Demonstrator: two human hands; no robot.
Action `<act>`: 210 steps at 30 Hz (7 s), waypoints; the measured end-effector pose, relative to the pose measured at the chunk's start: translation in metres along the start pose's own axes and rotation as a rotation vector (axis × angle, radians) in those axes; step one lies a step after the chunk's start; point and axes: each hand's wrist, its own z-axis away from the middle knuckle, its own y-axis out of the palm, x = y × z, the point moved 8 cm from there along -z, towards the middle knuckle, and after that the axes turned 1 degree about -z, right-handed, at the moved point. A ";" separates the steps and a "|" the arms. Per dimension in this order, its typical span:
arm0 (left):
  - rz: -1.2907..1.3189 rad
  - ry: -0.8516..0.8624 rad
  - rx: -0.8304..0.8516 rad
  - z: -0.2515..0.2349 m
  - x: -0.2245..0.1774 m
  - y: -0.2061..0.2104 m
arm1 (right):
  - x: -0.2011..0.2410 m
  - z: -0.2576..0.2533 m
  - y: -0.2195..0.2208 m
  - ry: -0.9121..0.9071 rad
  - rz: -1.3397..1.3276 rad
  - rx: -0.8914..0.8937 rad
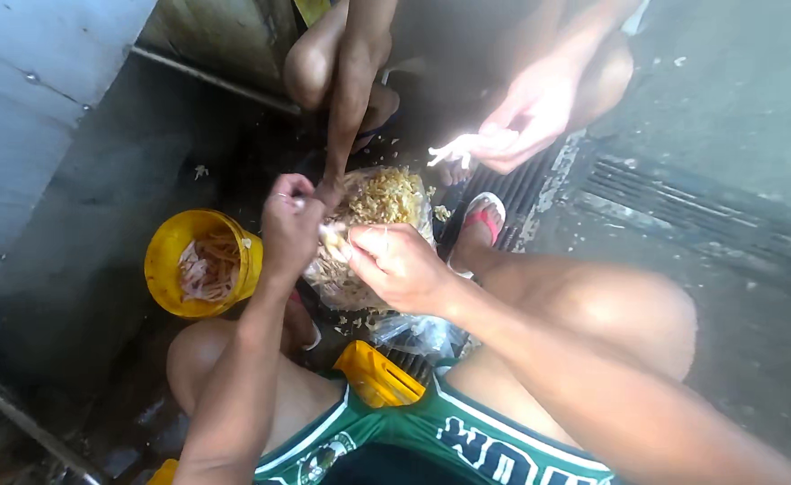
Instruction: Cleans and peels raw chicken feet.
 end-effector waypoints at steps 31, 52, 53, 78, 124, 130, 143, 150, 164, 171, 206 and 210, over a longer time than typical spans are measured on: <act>0.508 0.066 -0.232 -0.041 0.025 -0.056 | 0.001 0.011 -0.003 0.068 -0.222 0.176; 0.767 0.197 0.163 -0.013 -0.006 0.011 | -0.020 0.010 0.006 0.277 -0.465 0.040; 0.752 0.199 0.162 -0.011 -0.004 0.012 | -0.018 0.009 0.007 0.264 -0.445 0.037; 0.661 -0.188 -0.261 -0.031 0.046 -0.103 | -0.018 0.007 -0.051 0.132 -0.547 -0.152; -0.215 -0.299 0.448 -0.013 0.205 0.135 | -0.049 -0.008 -0.074 0.364 -0.059 0.033; 0.219 -0.138 0.569 -0.030 0.077 0.080 | -0.063 -0.010 -0.046 0.451 0.271 0.253; 0.087 -0.018 0.317 -0.009 -0.002 0.043 | -0.033 -0.009 0.003 0.199 0.049 0.137; 0.200 -0.124 0.090 -0.038 0.023 0.006 | -0.012 -0.010 0.002 0.224 0.047 0.057; 0.595 -0.360 0.120 -0.025 0.028 0.001 | -0.027 -0.002 -0.007 0.307 -0.123 0.031; 0.555 -0.343 0.158 -0.021 0.030 0.020 | -0.015 -0.002 0.005 0.187 -0.140 0.005; 1.173 0.210 0.458 -0.040 -0.004 -0.026 | 0.009 0.019 0.000 0.002 -0.482 0.082; 1.184 0.207 0.575 -0.034 -0.009 -0.007 | -0.003 0.019 0.002 0.032 -0.517 0.053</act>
